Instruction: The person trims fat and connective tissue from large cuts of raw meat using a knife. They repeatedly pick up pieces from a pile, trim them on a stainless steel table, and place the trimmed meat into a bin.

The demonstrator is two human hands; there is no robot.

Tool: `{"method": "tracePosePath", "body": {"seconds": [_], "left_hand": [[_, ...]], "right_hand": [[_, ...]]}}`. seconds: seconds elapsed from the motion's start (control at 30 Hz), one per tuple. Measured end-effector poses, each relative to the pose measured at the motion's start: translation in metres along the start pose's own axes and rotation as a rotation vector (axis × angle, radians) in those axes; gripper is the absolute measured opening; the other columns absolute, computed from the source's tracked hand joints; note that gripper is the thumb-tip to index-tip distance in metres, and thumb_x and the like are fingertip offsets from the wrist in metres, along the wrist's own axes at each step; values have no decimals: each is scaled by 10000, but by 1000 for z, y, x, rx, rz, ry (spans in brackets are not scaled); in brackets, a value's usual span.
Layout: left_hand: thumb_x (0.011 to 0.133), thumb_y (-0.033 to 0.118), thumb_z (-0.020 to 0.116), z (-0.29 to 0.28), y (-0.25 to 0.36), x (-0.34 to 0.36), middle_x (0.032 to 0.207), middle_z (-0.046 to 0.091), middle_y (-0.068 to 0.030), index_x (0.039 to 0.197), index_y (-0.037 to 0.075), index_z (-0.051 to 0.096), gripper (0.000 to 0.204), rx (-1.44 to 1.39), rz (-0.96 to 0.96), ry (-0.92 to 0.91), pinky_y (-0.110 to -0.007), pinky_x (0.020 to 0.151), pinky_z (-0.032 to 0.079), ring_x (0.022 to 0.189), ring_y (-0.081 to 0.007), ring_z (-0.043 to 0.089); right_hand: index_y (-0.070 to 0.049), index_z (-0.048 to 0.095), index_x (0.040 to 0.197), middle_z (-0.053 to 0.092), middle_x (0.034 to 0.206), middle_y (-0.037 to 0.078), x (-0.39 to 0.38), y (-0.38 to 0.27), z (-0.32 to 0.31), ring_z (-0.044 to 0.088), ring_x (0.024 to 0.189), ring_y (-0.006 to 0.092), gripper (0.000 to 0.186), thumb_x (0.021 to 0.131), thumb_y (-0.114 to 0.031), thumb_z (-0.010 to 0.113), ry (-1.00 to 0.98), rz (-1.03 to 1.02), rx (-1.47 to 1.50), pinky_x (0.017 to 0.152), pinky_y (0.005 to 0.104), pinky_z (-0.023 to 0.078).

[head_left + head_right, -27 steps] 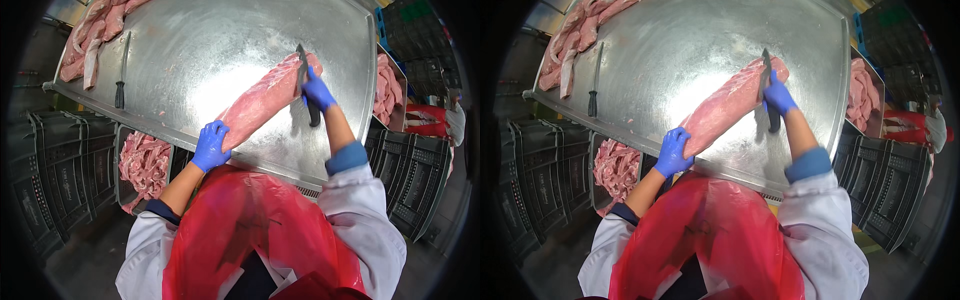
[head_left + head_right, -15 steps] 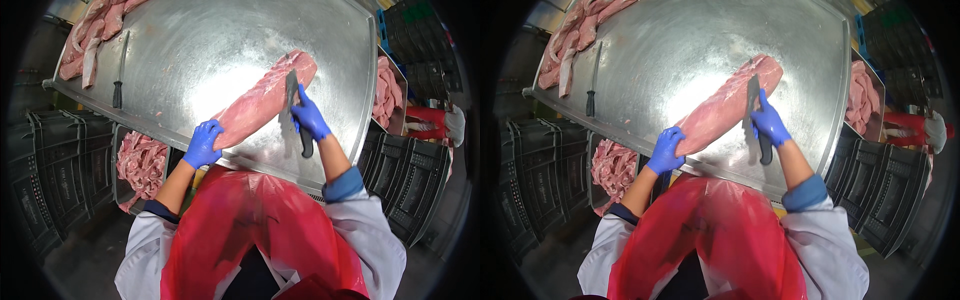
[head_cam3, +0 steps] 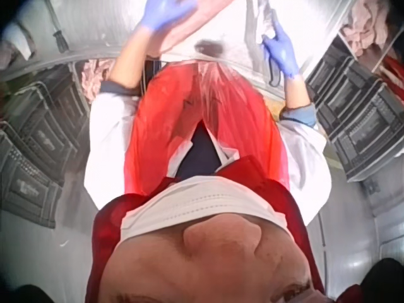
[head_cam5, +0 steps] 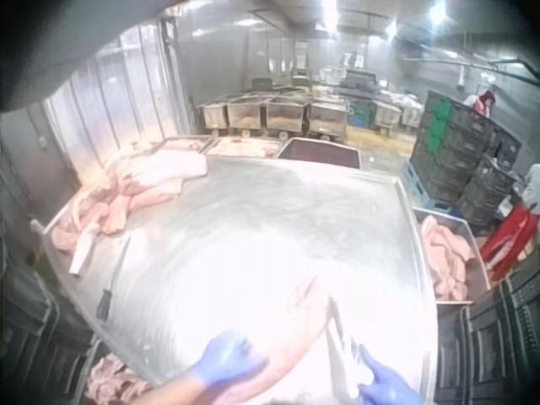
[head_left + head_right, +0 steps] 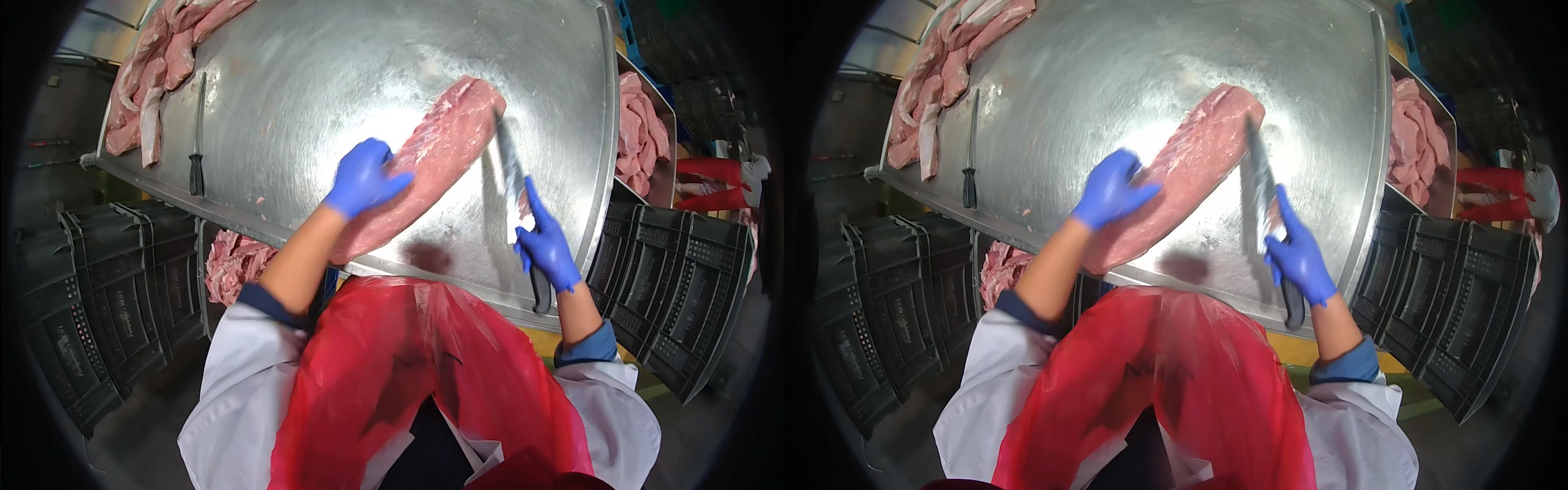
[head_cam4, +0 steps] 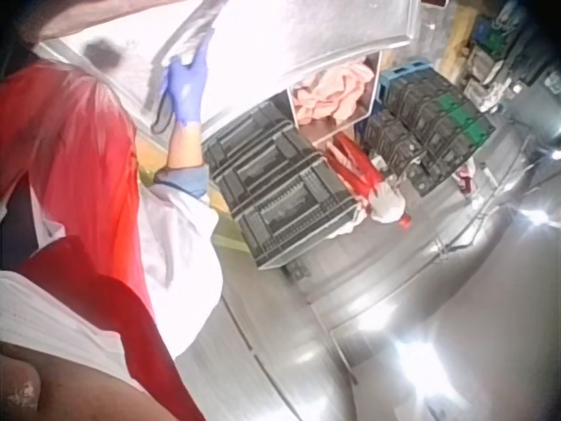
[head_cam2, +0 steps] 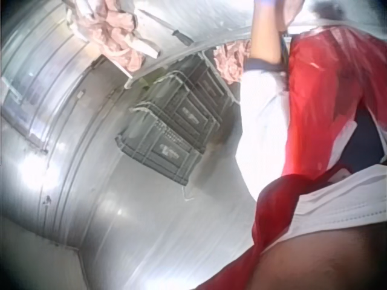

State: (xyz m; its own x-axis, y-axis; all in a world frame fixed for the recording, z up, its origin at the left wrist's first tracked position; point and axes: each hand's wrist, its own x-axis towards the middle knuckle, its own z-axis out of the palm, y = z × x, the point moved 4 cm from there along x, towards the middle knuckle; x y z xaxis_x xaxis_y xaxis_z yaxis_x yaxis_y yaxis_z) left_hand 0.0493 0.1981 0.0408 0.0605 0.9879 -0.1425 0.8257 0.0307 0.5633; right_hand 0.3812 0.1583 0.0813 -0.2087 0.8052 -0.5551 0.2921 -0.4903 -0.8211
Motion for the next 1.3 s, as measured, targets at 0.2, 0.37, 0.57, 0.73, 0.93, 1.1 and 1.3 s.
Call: {"method": "tracePosePath", "body": {"seconds": [0.2, 0.37, 0.57, 0.73, 0.93, 1.1, 1.3], "left_hand": [[799, 374, 702, 47, 28, 142, 875, 691, -201, 890, -24, 681, 409, -29, -130, -109, -410, 748, 530, 796, -344, 671], [845, 237, 677, 43, -10, 161, 721, 652, -118, 804, -16, 681, 256, -218, -152, -91, -362, 638, 481, 647, -182, 570], [866, 210, 686, 49, -3, 173, 727, 630, -51, 814, 6, 686, 210, -286, -149, -151, -330, 632, 470, 674, -118, 549], [882, 224, 679, 29, -4, 171, 777, 651, -33, 885, -6, 700, 231, -455, -83, -155, -299, 643, 467, 705, -112, 572], [892, 210, 669, 3, 9, 163, 815, 675, -46, 901, -5, 696, 217, -458, -34, -206, -299, 686, 481, 740, -119, 595], [886, 220, 683, -20, 11, 145, 773, 665, -66, 878, -11, 688, 231, -735, 45, -164, -321, 657, 485, 690, -134, 582], [934, 202, 663, -70, 12, 95, 901, 708, -76, 1115, -12, 648, 280, -875, 31, -171, -247, 632, 444, 764, -107, 626]], "right_hand": [[-256, 115, 1620, 590, 720, 49, 82, 13, -9, 536, 515, 98, 846, 919, 15, 502, 143, -227, 78, 443, 263, 470], [-245, 85, 1620, 609, 730, 107, 145, -22, 42, 569, 512, 163, 825, 929, -30, 482, 78, -193, 80, 460, 317, 504], [-191, 98, 1616, 661, 812, 185, 177, -32, 59, 627, 561, 221, 784, 933, -110, 473, -203, -214, -386, 555, 369, 547], [-274, 165, 1614, 662, 786, 157, 110, -39, 65, 619, 572, 190, 866, 852, -96, 538, -353, -17, -436, 589, 327, 541], [-280, 175, 1610, 637, 741, 117, 93, -36, 77, 585, 530, 174, 830, 881, -71, 511, -378, 29, -439, 537, 306, 512], [-264, 121, 1617, 640, 752, 117, 70, -36, 82, 603, 556, 169, 828, 902, -85, 499, -430, 46, -403, 583, 314, 538], [-282, 117, 1618, 605, 730, 66, 19, 5, 81, 549, 541, 136, 838, 912, -99, 529, -500, 117, -237, 557, 305, 507]]}}
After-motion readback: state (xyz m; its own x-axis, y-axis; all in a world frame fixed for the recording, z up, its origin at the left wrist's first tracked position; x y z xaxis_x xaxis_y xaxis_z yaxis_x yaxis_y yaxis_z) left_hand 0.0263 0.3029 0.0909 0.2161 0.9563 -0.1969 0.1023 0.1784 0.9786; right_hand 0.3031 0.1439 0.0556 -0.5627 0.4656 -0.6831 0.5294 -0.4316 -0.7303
